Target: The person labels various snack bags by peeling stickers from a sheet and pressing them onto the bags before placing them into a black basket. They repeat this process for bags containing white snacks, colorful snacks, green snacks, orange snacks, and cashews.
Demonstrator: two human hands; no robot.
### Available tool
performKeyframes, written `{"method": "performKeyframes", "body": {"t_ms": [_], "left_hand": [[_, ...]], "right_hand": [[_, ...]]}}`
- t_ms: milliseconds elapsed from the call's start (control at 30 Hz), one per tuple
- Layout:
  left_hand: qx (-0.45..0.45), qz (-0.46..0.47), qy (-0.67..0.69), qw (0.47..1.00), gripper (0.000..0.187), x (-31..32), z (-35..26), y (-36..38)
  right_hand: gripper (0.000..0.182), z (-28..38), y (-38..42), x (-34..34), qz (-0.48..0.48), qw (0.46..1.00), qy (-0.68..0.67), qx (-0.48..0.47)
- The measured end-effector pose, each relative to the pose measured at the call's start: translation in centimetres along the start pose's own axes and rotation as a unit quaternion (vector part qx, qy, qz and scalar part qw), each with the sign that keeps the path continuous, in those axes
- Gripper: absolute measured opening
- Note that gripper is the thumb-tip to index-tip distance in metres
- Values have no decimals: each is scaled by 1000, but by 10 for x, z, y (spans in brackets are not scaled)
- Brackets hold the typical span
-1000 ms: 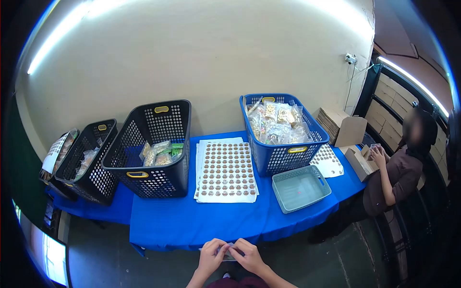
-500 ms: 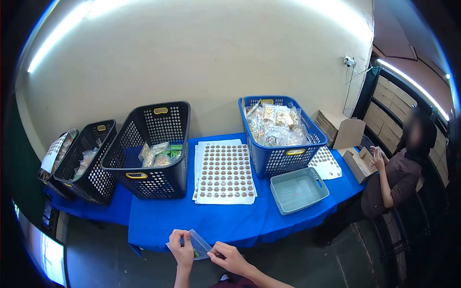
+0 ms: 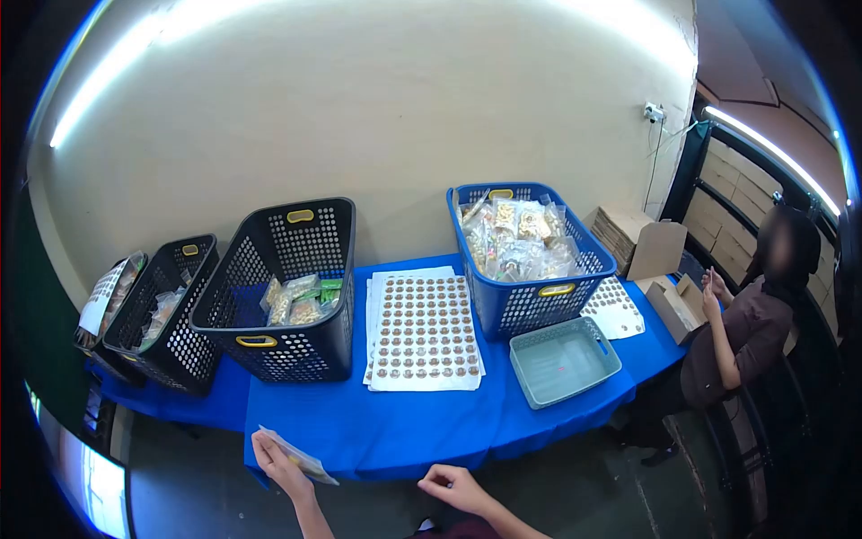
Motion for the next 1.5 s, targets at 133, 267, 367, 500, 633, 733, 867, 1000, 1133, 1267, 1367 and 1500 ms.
{"method": "performKeyframes", "body": {"t_ms": [133, 267, 367, 500, 633, 733, 867, 1000, 1133, 1267, 1367, 1500], "left_hand": [[-80, 210, 222, 949, 23, 49, 15, 19], [-302, 285, 514, 751, 26, 110, 54, 78], [-352, 323, 530, 701, 25, 136, 58, 101], [-316, 332, 318, 830, 45, 143, 82, 86], [-376, 415, 306, 770, 47, 173, 48, 110], [-322, 433, 173, 824, 42, 186, 72, 110], [-302, 450, 139, 829, 34, 215, 72, 104], [-356, 514, 172, 762, 37, 237, 82, 103], [-403, 613, 204, 649, 39, 260, 76, 118], [-372, 676, 128, 623, 40, 279, 82, 128], [-362, 656, 46, 661, 36, 291, 97, 130], [-321, 613, 35, 721, 32, 307, 115, 113]], "right_hand": [[26, -46, -12, 12, 56, 982, -146, 105], [41, -48, -7, 63, 227, 876, -382, 186], [36, -42, -10, 63, 258, 848, -425, 184], [32, -28, -37, -5, 131, 902, -390, 132], [31, -7, -53, -67, 24, 947, -310, 81], [29, -3, -63, -76, 15, 963, -250, 97], [25, 5, -73, -95, 14, 976, -205, 76], [26, 7, -77, -131, 49, 985, -152, 72], [25, 4, -77, -166, 76, 988, -81, 103], [26, 6, -87, -186, 119, 989, -34, 80], [28, 11, -99, -192, 154, 985, 37, 65], [32, 19, -125, -208, 95, 992, 23, 74]]}}
Point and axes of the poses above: each hand's wrist, its own y-axis away from the middle knuckle, its own x-axis out of the palm, z = x × y, the point moved 10 cm from there along -y, towards the middle knuckle, and after that the axes turned 4 degrees about x, right-handed, at the moved point
